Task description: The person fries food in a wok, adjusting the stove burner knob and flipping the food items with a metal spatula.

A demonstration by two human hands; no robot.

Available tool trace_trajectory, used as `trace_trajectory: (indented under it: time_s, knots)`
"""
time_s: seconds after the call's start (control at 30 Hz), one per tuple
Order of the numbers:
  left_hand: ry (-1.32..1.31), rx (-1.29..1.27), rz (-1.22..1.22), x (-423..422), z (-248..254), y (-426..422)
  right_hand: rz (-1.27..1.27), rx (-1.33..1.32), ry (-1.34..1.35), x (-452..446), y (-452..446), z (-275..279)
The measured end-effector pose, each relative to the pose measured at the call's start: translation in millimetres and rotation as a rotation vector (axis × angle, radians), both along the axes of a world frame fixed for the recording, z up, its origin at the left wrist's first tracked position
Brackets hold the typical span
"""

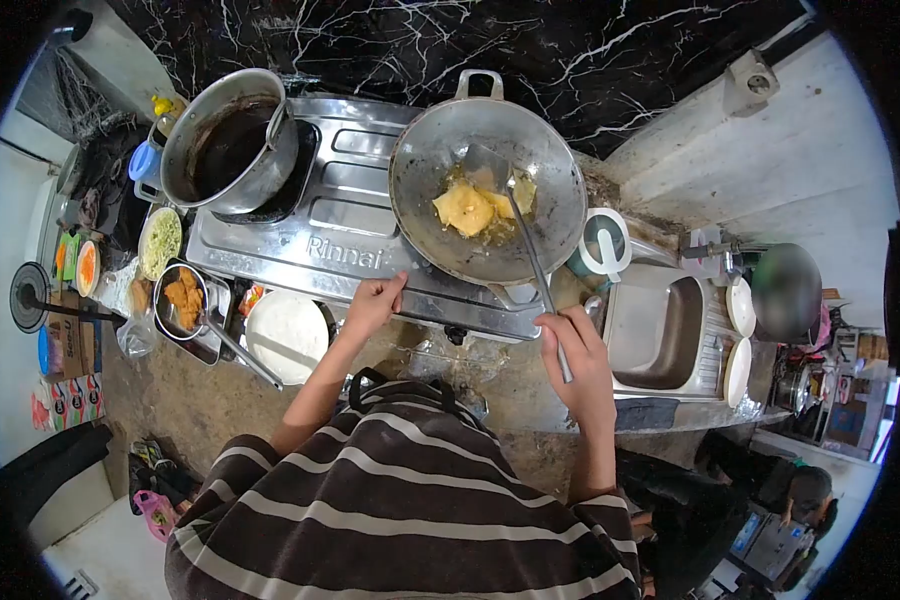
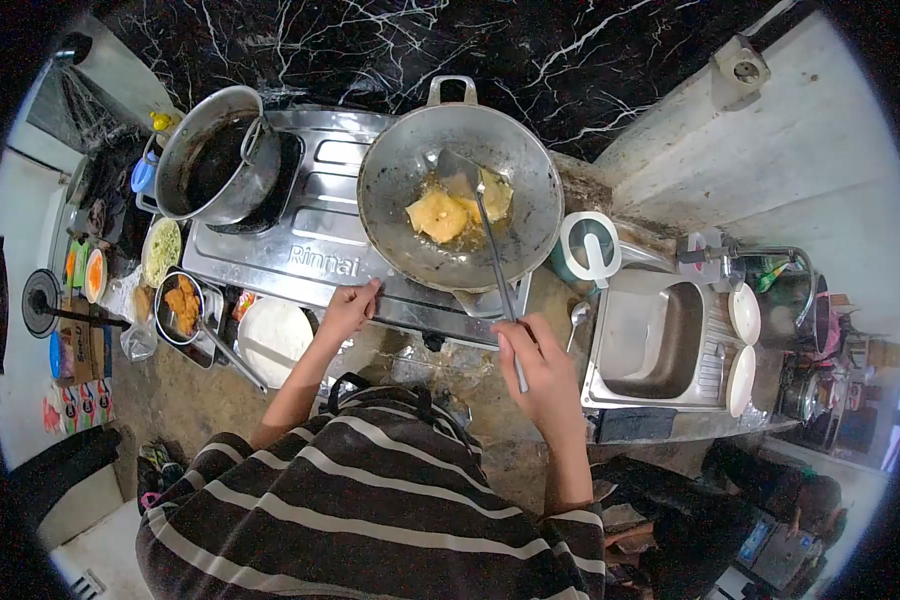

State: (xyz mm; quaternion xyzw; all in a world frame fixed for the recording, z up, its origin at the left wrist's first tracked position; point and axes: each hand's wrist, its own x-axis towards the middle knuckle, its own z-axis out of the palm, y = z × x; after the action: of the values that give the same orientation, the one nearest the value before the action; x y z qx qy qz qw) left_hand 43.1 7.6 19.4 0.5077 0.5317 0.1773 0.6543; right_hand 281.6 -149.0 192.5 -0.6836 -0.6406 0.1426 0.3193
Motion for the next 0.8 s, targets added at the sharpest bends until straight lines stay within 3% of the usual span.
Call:
trace_trajectory:
  time_s: [0.6, 0.8]
  knots:
    - [-0.024, 0.036, 0.042, 2.1, -10.5, 0.5, -0.031, -0.069, -0.212, -19.8, -15.7, 18.1]
    - [-0.003, 0.024, -0.008, 1.1, -12.1, 3.1, -0.141, -0.008, -0.019, -33.0, -15.4, 18.0]
